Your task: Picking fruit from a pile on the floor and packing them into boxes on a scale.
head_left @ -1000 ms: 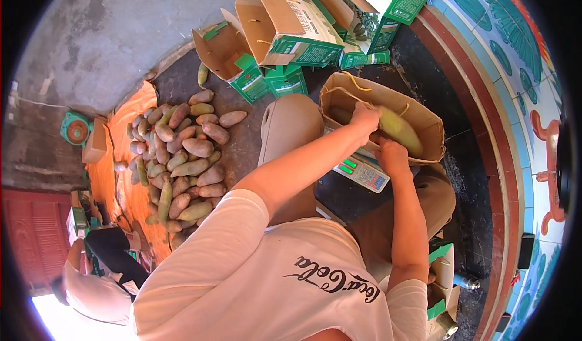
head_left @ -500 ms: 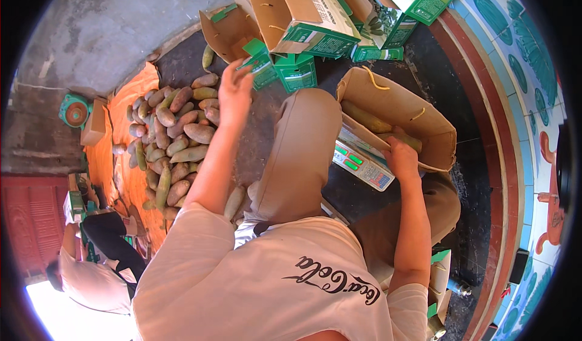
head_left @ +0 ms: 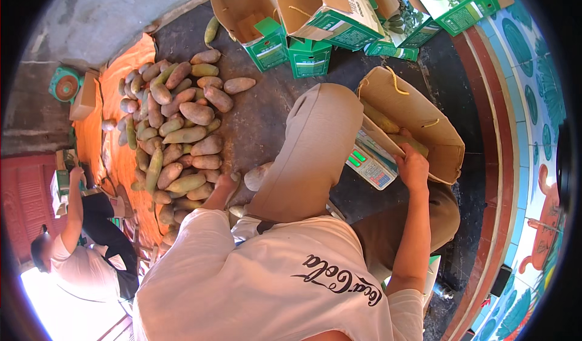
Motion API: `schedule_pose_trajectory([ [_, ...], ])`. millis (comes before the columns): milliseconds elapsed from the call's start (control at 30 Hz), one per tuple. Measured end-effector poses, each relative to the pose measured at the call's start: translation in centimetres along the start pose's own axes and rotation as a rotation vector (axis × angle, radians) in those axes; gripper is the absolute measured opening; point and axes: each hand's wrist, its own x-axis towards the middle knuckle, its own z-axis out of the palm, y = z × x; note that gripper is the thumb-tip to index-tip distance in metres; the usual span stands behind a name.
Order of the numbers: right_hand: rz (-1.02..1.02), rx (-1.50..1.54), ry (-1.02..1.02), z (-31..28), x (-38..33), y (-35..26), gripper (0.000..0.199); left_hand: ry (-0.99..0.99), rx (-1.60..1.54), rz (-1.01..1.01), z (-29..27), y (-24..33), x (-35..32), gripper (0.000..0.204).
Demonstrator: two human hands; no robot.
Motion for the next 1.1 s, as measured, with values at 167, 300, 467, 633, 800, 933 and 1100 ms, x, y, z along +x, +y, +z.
schedule_pose_trajectory([
  [167,-0.045,0.015,0.015,-0.1,0.5,-0.7,0.024,0.117,-0.078,0.123,3.2,3.0,-3.1,0.065],
  [300,-0.053,0.029,0.031,0.6,0.7,-1.1,0.023,0.078,-0.086,0.147,4.8,4.3,-0.1,0.075],
  [467,-0.031,0.032,0.007,0.0,0.6,-1.6,0.025,-0.102,0.038,0.129,3.8,6.5,1.7,0.082],
  [633,-0.055,0.055,0.054,0.5,0.3,-1.0,0.025,-0.106,0.02,0.027,3.6,6.2,1.1,0.091],
  [800,-0.046,0.06,0.037,0.1,0.7,-1.2,0.025,-0.083,-0.013,-0.034,3.8,5.8,1.2,0.101],
  [933,-0.054,0.063,0.054,0.3,0.7,-1.0,0.025,-0.142,0.088,-0.029,3.0,6.4,0.5,0.107],
  [1100,-0.038,0.07,0.035,-0.1,0.7,-1.3,0.025,-0.164,0.136,-0.035,3.2,6.7,0.8,0.106],
])
